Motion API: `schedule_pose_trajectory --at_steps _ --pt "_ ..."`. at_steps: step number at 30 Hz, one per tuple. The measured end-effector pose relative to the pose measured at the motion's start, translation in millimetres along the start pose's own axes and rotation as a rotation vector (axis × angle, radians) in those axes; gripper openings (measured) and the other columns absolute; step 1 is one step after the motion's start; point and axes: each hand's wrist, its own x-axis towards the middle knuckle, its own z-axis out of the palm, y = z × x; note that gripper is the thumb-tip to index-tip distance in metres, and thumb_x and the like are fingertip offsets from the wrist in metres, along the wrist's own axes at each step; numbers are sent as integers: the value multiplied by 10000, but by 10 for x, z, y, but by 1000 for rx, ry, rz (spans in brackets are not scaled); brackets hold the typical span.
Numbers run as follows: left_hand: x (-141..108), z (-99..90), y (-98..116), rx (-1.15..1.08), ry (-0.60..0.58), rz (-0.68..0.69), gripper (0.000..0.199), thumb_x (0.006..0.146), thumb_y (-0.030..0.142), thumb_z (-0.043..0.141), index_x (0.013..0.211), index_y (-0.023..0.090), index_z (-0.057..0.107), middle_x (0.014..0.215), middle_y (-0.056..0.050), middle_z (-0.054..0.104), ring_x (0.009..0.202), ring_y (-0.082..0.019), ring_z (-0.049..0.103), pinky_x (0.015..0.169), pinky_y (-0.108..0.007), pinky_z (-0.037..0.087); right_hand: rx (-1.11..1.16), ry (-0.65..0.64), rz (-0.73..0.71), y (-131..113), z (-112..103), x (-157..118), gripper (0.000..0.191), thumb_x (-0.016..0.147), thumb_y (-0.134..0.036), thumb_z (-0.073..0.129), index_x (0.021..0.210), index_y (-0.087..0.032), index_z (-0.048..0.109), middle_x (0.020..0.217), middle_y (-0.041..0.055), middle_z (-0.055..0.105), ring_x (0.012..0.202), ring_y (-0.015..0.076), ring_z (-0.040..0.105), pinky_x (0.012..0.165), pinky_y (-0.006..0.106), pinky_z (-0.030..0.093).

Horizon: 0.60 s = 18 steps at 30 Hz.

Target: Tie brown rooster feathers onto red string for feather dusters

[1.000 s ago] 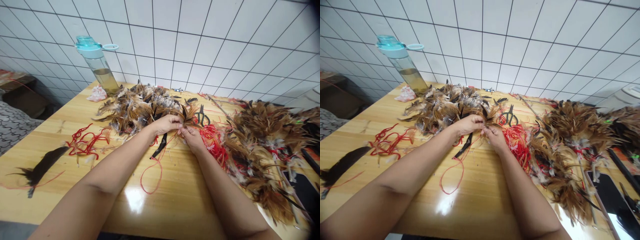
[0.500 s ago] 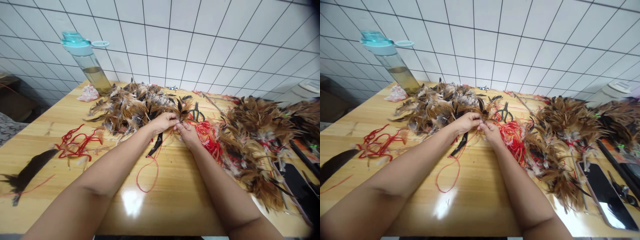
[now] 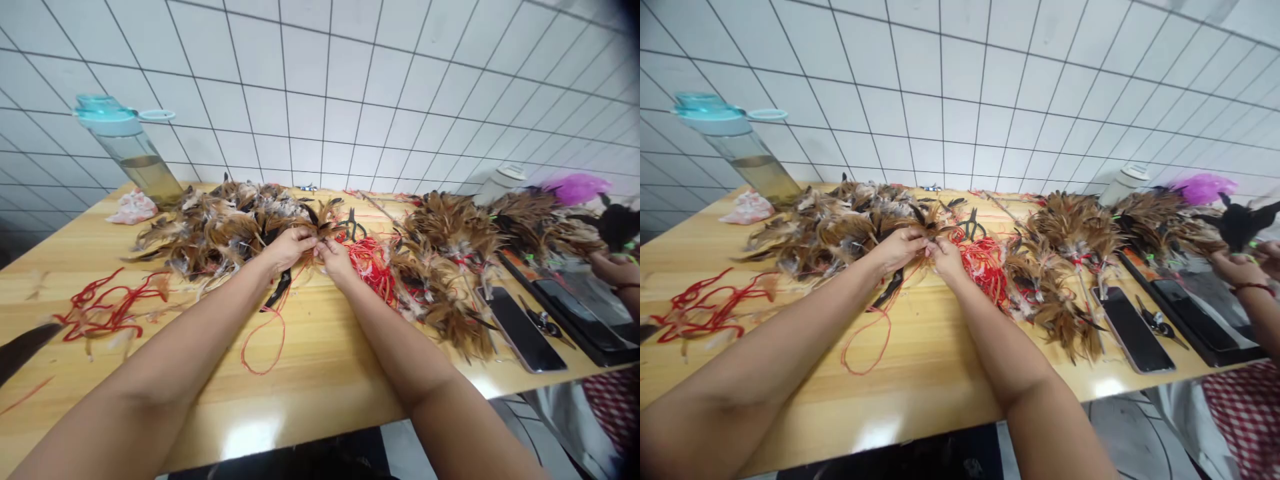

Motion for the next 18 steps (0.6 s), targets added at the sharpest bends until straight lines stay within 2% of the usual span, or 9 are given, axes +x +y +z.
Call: schedule_pose_trajectory --at_steps 6,9,11,13,15,18 --pt "-72 107 37 64 83 -21 316 577 309 824 655 123 580 579 6 590 563 -102 543 634 -243 445 -29 36 11 18 2 6 305 863 -371 448 609 -210 499 641 -15 503 671 136 489 686 264 418" --pt "-131 67 75 247 143 -14 309 592 355 800 696 128 618 630 -11 630 636 -142 564 663 -259 452 -65 56 9 -30 3 -4 297 866 -323 467 593 -209 498 641 -18 499 683 137 494 703 260 415" --pt "-205 21 136 421 243 26 287 607 361 781 729 136 650 691 -26 665 735 -180 589 711 -269 456 -95 72 12 -69 0 -12 298 862 -300 489 579 -209 502 640 -21 497 694 140 496 709 261 406" --pt "-321 7 238 584 323 63 268 634 366 751 781 152 685 772 -36 691 803 -201 598 747 -270 450 -123 87 16 -105 -6 -20 305 858 -278 502 561 -208 504 635 -23 495 699 145 498 713 266 400" --pt "-496 71 385 630 392 89 306 651 382 733 881 182 706 881 -40 706 824 -203 599 765 -277 454 -144 97 21 -134 -12 -28 306 854 -257 509 551 -209 508 630 -24 495 698 147 499 712 269 398" --pt "-914 318 683 538 257 102 317 683 422 714 935 229 721 891 -54 705 817 -210 605 756 -306 479 -165 106 26 -157 -18 -39 295 852 -234 501 558 -210 512 634 -26 499 693 146 499 706 269 401"
